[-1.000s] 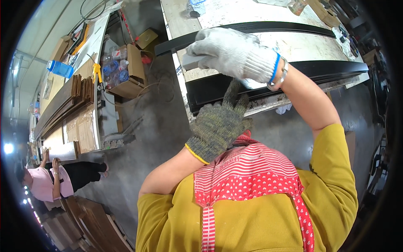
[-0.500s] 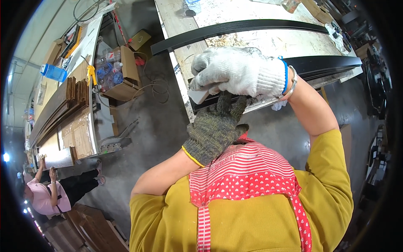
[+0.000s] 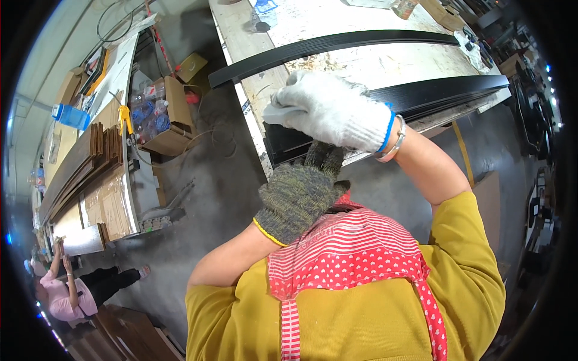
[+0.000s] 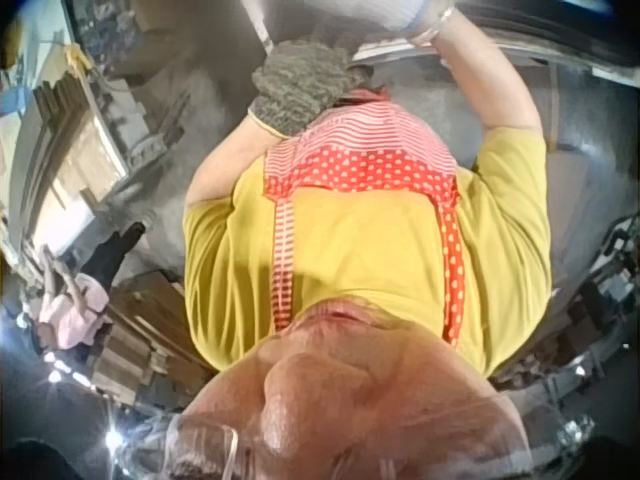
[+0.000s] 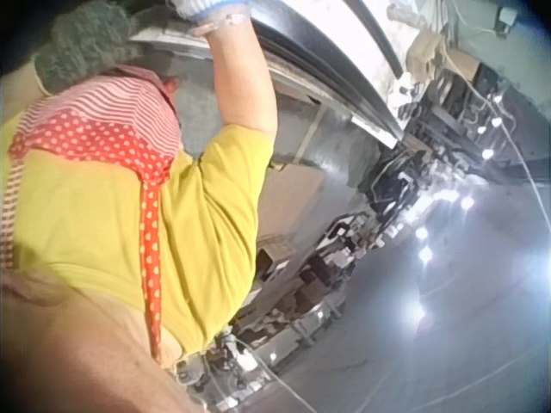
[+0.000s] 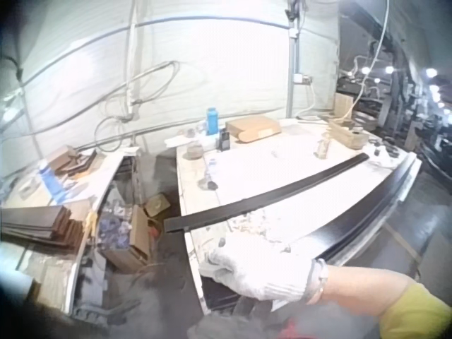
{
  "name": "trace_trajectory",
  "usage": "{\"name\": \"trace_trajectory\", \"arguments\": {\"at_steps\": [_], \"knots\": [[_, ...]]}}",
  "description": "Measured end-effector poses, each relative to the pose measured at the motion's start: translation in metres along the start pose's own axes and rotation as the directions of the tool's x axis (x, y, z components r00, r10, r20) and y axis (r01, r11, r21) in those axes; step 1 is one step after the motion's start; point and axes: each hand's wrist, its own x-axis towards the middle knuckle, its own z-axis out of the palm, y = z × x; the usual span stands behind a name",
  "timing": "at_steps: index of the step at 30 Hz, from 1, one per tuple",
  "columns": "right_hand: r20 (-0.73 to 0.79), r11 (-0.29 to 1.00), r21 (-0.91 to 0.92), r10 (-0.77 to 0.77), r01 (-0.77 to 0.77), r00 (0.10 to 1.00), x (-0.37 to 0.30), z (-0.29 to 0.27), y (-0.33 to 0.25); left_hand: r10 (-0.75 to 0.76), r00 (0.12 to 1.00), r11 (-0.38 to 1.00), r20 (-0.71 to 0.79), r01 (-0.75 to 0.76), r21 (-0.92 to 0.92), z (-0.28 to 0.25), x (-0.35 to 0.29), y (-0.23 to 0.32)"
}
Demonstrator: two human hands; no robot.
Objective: The person wipes several long black furniture parts with a white cloth, handling them one at a time on a work table.
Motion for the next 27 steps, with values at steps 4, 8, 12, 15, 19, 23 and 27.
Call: {"name": "trace_trajectory", "arguments": {"at_steps": [4,8,12,15,19,23,27], "knots": [[0.003,0.991,-0.06,0.116,-0.115,0.993,-0.02,-0.019,0.011,-0.007,0.999,1.0,-0.039,0.008,0.024,-0.007,0.005,0.003],[-0.036,0.945,-0.194,0.261,-0.263,0.965,-0.053,-0.045,0.045,0.018,0.993,0.993,-0.114,-0.005,0.115,-0.005,0.009,0.005],[-0.059,0.828,-0.255,0.503,-0.5,0.863,-0.089,-0.085,0.071,0.182,0.972,0.951,-0.146,-0.137,0.277,-0.02,0.015,0.009],[-0.149,0.833,-0.281,0.453,-0.477,0.879,-0.124,-0.105,0.114,0.031,0.999,0.965,-0.044,-0.019,0.26,-0.036,0.046,0.025],[-0.151,0.834,-0.238,0.475,-0.499,0.867,-0.138,-0.112,0.149,0.257,0.966,0.94,-0.015,-0.246,0.235,-0.029,0.113,0.062],[-0.096,0.832,-0.329,0.44,-0.445,0.893,-0.155,-0.143,0.168,-0.011,0.981,0.964,0.193,-0.041,0.264,-0.022,0.155,0.094],[-0.039,0.817,-0.265,0.521,-0.512,0.853,-0.183,-0.181,0.217,-0.099,0.946,0.931,0.31,-0.022,0.364,-0.031,0.18,0.114]]}}
